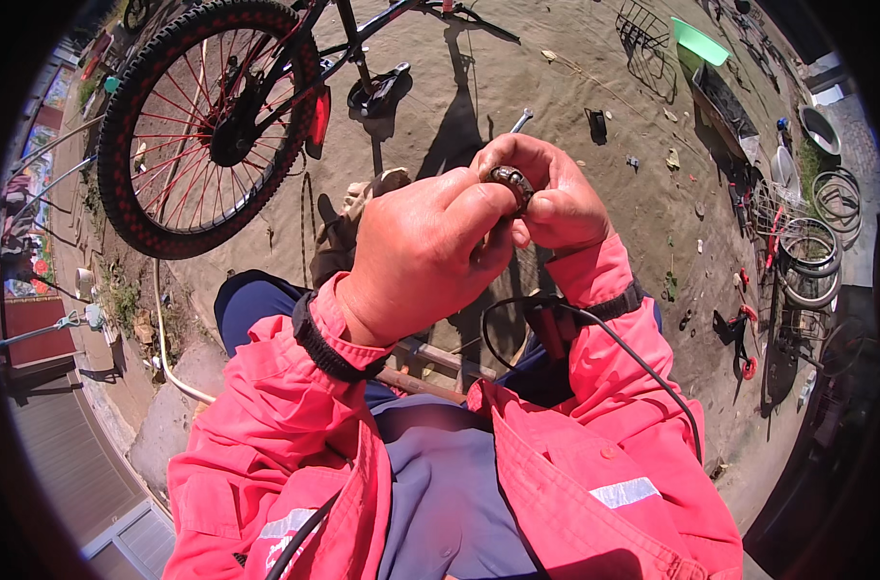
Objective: The person carries a bicycle crankset from an indoor area to an outdoor yard, sits on a small stool, and removes the crank arm and bearing assembly by hand. The person then inspects the removed bearing ring.
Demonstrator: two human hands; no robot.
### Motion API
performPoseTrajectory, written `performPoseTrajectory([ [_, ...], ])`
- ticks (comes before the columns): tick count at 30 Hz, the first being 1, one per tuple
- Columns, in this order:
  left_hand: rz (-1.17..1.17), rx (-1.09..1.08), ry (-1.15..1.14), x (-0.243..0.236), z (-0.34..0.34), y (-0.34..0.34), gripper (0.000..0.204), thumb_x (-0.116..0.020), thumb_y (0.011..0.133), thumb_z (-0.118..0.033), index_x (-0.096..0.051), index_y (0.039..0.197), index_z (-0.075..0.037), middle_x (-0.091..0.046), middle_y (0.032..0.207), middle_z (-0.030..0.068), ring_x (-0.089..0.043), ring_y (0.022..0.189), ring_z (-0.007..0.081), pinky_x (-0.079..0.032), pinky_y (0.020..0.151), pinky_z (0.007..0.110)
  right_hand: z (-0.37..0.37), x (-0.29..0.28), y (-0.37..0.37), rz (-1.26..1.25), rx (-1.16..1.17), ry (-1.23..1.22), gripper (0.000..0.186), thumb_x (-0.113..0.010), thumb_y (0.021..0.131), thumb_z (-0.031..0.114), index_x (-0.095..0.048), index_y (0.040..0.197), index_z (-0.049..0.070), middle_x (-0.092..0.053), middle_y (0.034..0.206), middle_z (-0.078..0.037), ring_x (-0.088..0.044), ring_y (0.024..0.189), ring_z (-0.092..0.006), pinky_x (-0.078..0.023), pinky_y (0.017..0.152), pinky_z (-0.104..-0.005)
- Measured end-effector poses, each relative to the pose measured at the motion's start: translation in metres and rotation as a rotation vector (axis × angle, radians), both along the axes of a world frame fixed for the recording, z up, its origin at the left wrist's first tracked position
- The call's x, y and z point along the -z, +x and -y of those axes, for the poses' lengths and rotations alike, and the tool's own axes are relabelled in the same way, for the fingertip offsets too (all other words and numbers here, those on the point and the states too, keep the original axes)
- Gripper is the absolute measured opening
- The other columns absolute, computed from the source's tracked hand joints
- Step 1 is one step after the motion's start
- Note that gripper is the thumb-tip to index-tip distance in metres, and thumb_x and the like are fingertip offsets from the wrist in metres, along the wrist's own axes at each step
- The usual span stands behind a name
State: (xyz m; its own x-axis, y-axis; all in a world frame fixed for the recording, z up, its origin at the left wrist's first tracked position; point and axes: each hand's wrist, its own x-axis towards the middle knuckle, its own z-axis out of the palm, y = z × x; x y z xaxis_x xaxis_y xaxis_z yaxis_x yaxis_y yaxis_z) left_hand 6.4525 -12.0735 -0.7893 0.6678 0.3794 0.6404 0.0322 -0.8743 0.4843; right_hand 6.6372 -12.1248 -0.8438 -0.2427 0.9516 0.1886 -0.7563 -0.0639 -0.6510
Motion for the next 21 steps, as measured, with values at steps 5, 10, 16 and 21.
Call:
performPoseTrajectory([
  [5,0.029,0.021,-0.002,0.0017,-0.0008,0.0007,0.024,-0.076,0.074,-0.003,-0.060,0.092,-0.008,-0.059,0.073,0.0080,-0.061,0.060,0.0273,-0.047,0.051,0.036,-0.0001,0.0012,-0.0012,-0.004,0.018,-0.010,0.055,-0.080,0.080,0.014,-0.053,0.122,-0.007,-0.066,0.099,-0.012,-0.065,0.065,-0.0143,-0.054,0.059,-0.0243],
  [10,0.020,0.024,-0.016,0.0027,-0.0013,0.0001,0.021,-0.074,0.077,-0.009,-0.060,0.092,-0.008,-0.063,0.079,0.0087,-0.064,0.065,0.0281,-0.050,0.053,0.036,-0.0009,0.0020,-0.0015,-0.008,0.012,-0.007,0.055,-0.081,0.080,0.015,-0.053,0.122,-0.007,-0.066,0.099,-0.012,-0.065,0.065,-0.0145,-0.054,0.059,-0.0246],
  [16,0.019,0.051,-0.044,0.0029,-0.0030,-0.0005,0.021,-0.074,0.079,-0.011,-0.060,0.093,-0.008,-0.064,0.081,0.0093,-0.065,0.067,0.0288,-0.051,0.055,0.036,-0.0017,0.0013,-0.0031,-0.020,0.007,0.001,0.054,-0.080,0.080,0.016,-0.053,0.121,-0.007,-0.066,0.097,-0.011,-0.065,0.064,-0.0137,-0.054,0.059,-0.0237],
  [21,0.057,0.059,-0.025,0.0032,-0.0024,0.0008,0.026,-0.073,0.074,0.002,-0.059,0.094,-0.006,-0.060,0.072,0.0096,-0.063,0.061,0.0283,-0.048,0.053,0.036,-0.0013,-0.0007,-0.0032,-0.015,0.004,-0.006,0.054,-0.081,0.080,0.018,-0.054,0.119,-0.008,-0.066,0.095,-0.011,-0.064,0.064,-0.0128,-0.054,0.059,-0.0229],
])
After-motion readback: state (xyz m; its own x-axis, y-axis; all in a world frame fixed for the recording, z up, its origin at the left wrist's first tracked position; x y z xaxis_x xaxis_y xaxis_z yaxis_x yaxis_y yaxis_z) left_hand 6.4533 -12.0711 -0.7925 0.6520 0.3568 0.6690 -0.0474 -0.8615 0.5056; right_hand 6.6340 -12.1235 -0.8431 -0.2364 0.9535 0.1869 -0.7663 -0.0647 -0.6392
